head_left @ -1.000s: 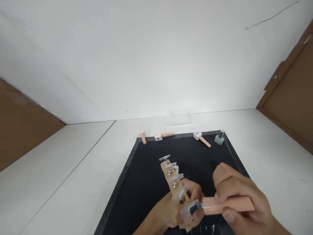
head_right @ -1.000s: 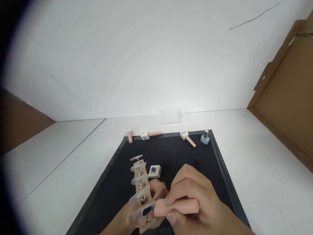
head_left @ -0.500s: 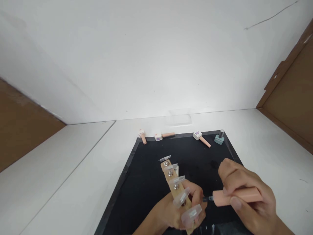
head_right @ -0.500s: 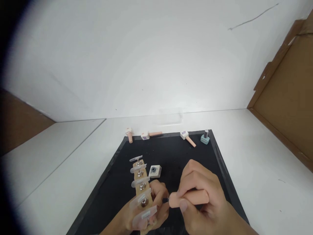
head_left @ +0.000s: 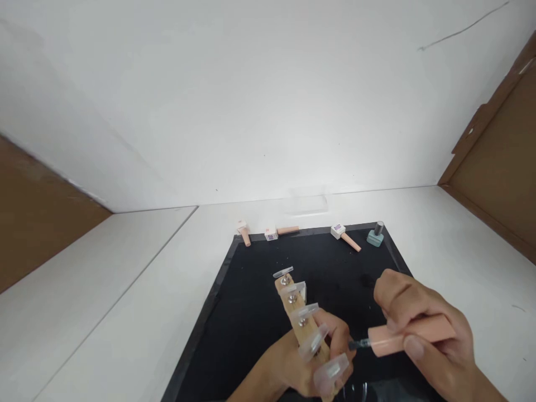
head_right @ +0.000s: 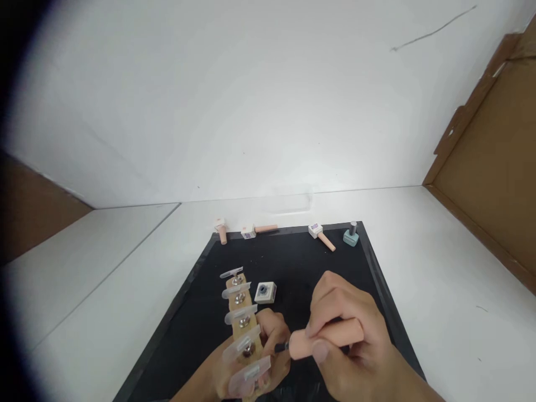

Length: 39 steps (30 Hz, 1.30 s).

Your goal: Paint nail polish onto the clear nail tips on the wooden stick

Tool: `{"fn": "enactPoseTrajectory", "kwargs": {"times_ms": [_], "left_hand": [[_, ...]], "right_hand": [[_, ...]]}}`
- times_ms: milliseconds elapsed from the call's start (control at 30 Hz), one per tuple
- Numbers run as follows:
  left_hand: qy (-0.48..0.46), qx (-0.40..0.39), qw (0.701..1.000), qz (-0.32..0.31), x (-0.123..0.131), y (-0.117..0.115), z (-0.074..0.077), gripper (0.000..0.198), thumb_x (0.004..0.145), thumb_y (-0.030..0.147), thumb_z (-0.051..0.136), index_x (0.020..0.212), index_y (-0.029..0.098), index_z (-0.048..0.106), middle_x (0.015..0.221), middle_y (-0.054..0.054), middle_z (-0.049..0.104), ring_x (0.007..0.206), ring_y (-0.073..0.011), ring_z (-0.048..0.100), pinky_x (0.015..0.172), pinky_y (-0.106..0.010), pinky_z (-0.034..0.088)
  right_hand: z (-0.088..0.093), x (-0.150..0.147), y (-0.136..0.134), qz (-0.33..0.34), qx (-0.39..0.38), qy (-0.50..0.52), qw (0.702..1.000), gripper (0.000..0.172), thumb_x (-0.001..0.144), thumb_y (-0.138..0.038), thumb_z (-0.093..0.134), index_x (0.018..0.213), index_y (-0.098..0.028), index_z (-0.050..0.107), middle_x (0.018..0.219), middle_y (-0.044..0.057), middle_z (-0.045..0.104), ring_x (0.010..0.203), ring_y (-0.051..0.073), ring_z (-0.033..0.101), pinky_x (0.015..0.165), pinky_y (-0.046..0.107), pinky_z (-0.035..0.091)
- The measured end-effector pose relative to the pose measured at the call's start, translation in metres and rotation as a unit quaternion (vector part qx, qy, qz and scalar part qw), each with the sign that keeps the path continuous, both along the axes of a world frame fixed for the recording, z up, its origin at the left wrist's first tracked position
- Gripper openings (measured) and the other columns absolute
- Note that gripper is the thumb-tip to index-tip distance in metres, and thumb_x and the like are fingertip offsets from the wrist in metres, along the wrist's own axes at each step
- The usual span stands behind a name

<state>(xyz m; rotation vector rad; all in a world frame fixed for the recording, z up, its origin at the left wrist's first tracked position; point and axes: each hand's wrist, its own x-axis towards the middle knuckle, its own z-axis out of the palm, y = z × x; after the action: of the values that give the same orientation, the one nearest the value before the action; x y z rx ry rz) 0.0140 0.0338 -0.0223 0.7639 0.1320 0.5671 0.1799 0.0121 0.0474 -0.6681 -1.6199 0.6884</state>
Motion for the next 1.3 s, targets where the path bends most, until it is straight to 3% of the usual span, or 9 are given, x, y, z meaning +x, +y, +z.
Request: {"fn": "enactPoseTrajectory", "kwargs": {"times_ms": [133, 267, 433, 633, 833, 1000, 1300], "left_hand": [[0.043, 0.055, 0.997, -0.011, 0.004, 0.005, 0.011, 0.053, 0.048, 0.045, 0.084, 0.050, 0.014, 0.041, 0.051, 0.005, 0.043, 0.046, -0.0024, 0.035, 0.045, -0.015, 0.028], [0.114, 0.082, 0.990, -0.018, 0.006, 0.009, 0.021, 0.052, 0.052, 0.050, 0.079, 0.050, 0.016, 0.040, 0.052, 0.004, 0.042, 0.048, -0.0043, 0.035, 0.046, -0.018, 0.028], [0.113, 0.085, 0.990, -0.014, 0.007, 0.009, 0.019, 0.054, 0.047, 0.050, 0.082, 0.049, 0.016, 0.039, 0.050, 0.006, 0.040, 0.047, -0.0042, 0.036, 0.046, -0.018, 0.030], [0.071, 0.106, 0.992, -0.003, 0.007, 0.006, 0.011, 0.053, 0.056, 0.053, 0.077, 0.049, 0.014, 0.042, 0.051, 0.003, 0.045, 0.045, -0.0026, 0.037, 0.044, -0.016, 0.028], [0.083, 0.138, 0.987, 0.010, 0.004, 0.008, 0.014, 0.047, 0.053, 0.039, 0.082, 0.050, 0.015, 0.041, 0.049, 0.006, 0.041, 0.044, -0.0022, 0.033, 0.043, -0.016, 0.027], [0.162, 0.172, 0.972, -0.009, 0.006, 0.012, 0.021, 0.045, 0.048, 0.037, 0.082, 0.053, 0.017, 0.042, 0.054, 0.005, 0.046, 0.049, -0.0055, 0.039, 0.045, -0.018, 0.031], [0.112, 0.205, 0.972, 0.038, 0.009, 0.009, 0.016, 0.032, 0.057, 0.020, 0.069, 0.050, 0.017, 0.038, 0.048, 0.007, 0.038, 0.043, -0.0025, 0.033, 0.042, -0.015, 0.032]], "right_hand": [[-0.002, -0.001, -0.001, 0.065, -0.043, 0.034, 0.996, 0.023, 0.090, -0.040, 0.052, 0.076, -0.022, 0.055, 0.059, -0.003, 0.043, 0.052, 0.012, 0.043, 0.047, 0.024, 0.037], [-0.006, 0.002, -0.001, 0.108, -0.048, -0.003, 0.993, 0.022, 0.091, -0.040, 0.051, 0.078, -0.022, 0.055, 0.060, -0.002, 0.044, 0.054, 0.012, 0.043, 0.049, 0.025, 0.038], [-0.004, 0.002, -0.001, 0.061, -0.042, -0.014, 0.997, 0.025, 0.092, -0.038, 0.049, 0.074, -0.021, 0.052, 0.060, -0.003, 0.043, 0.054, 0.012, 0.043, 0.049, 0.024, 0.038], [-0.006, 0.003, -0.001, 0.031, -0.058, -0.011, 0.998, 0.032, 0.093, -0.035, 0.048, 0.065, -0.020, 0.045, 0.055, -0.004, 0.039, 0.052, 0.012, 0.040, 0.046, 0.024, 0.033], [-0.008, 0.003, 0.000, 0.083, -0.086, 0.054, 0.991, 0.027, 0.091, -0.040, 0.051, 0.071, -0.022, 0.052, 0.057, -0.004, 0.041, 0.052, 0.012, 0.041, 0.048, 0.025, 0.035], [-0.004, 0.000, 0.001, 0.118, -0.077, 0.015, 0.990, 0.025, 0.090, -0.041, 0.052, 0.074, -0.022, 0.054, 0.060, -0.002, 0.049, 0.055, 0.012, 0.045, 0.051, 0.026, 0.039], [-0.003, 0.000, 0.003, 0.030, -0.037, -0.029, 0.998, 0.034, 0.093, -0.038, 0.047, 0.065, -0.020, 0.044, 0.053, -0.004, 0.043, 0.050, 0.010, 0.041, 0.047, 0.024, 0.035]]}}
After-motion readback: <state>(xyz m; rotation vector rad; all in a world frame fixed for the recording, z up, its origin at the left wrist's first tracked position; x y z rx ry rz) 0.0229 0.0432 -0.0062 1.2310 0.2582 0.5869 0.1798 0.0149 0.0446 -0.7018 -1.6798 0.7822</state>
